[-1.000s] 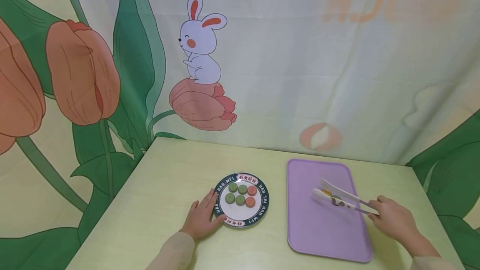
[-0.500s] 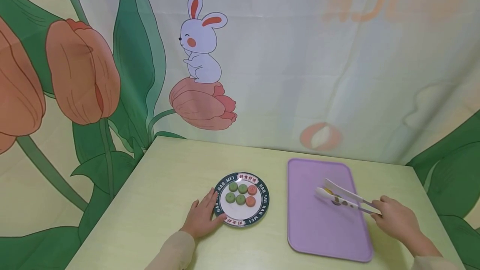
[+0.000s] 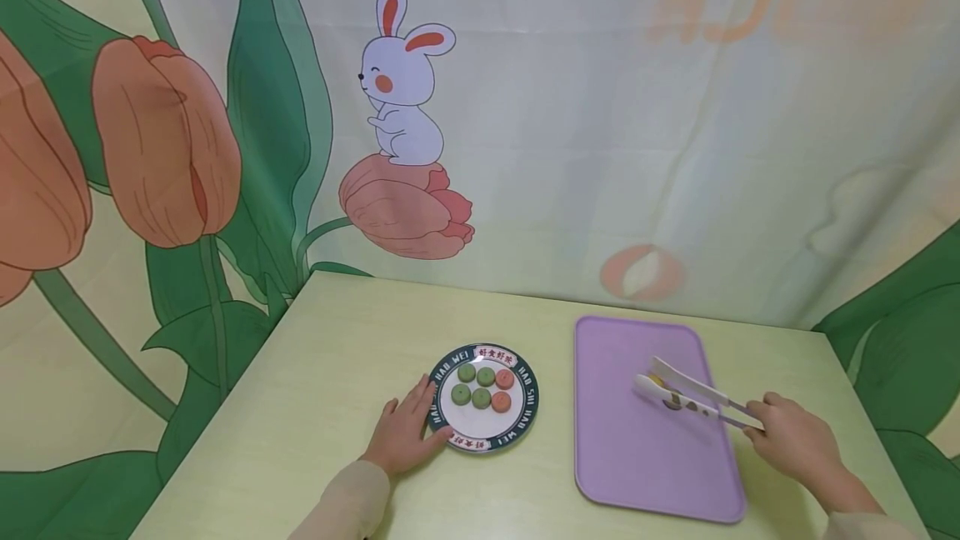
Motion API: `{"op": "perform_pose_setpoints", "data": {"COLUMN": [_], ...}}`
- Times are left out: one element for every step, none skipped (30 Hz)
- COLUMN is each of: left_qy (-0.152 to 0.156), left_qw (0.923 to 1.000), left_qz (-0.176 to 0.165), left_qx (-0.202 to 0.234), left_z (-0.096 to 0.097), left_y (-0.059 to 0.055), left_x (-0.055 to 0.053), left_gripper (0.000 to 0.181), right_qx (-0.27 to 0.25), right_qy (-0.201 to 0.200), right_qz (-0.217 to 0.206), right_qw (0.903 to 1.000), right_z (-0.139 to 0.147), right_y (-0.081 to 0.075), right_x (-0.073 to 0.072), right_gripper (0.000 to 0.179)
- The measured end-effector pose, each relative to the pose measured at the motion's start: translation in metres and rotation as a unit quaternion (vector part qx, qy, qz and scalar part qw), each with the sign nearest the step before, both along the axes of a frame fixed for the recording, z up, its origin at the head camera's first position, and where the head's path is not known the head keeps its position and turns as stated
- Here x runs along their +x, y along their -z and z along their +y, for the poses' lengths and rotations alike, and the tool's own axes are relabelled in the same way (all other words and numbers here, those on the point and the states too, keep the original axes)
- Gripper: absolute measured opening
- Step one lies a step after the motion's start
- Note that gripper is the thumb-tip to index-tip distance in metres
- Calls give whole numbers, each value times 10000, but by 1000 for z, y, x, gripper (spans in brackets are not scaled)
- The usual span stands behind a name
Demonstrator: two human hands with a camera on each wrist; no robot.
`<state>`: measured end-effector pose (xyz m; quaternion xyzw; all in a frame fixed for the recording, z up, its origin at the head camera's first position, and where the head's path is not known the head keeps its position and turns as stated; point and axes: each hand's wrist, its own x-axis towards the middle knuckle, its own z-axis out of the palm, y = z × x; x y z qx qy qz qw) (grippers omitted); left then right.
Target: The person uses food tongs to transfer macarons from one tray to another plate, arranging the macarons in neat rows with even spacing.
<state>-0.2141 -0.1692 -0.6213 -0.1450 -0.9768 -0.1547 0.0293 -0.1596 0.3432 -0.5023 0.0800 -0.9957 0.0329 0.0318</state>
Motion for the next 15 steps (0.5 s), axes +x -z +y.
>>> {"op": "perform_pose_setpoints", "data": {"left_qy": [-1,-1,-2,-4,-4,-6,-7,-8,-6,-7,-6,-4,-3,-4,-6], "left_qw": [10000,10000,10000,10000,10000,10000,10000,10000,10000,10000,10000,10000,10000,10000,10000], "left_qz": [-7,-8,-15,-30,-36,-44,-51,-47,-32,-35,-24,-13,8,22,18], "left_qx": [4,8,12,2,-4,-6,-1,10,26,38,50,60,70,68,55], "left_z": [0,0,0,0,0,0,1,0,0,0,0,0,0,0,0], "left_y": [0,0,-1,-1,-1,-1,-1,-1,-1,-1,0,0,0,0,1], "left_x": [0,0,0,0,0,0,0,0,0,0,0,0,0,0,0], "left_gripper": [81,81,81,81,81,81,81,81,81,81,81,81,81,81,81], "right_qx": [-8,-23,-32,-35,-45,-46,-53,-52,-49,-50,-55,-58,-67,-76,-93], "right_qy": [12,18,22,39,52,63,62,65,73,84,92,97,113,133,151], "right_qz": [-20,-50,-78,-103,-126,-147,-164,-185,-200,-222,-242,-265,-291,-321,-350], "right_qw": [10000,10000,10000,9999,9999,9999,9998,9998,9998,9997,9996,9996,9995,9994,9992], "right_z": [0,0,1,1,1,1,2,2,2,2,2,2,2,2,2], "right_y": [1,1,2,3,3,4,5,5,6,6,6,7,7,7,7], "right_x": [0,0,0,0,0,0,-1,-1,-2,-2,-2,-3,-3,-3,-3], "right_gripper": [13,13,14,15,15,17,18,18,18,18,18,18,18,17,17]}}
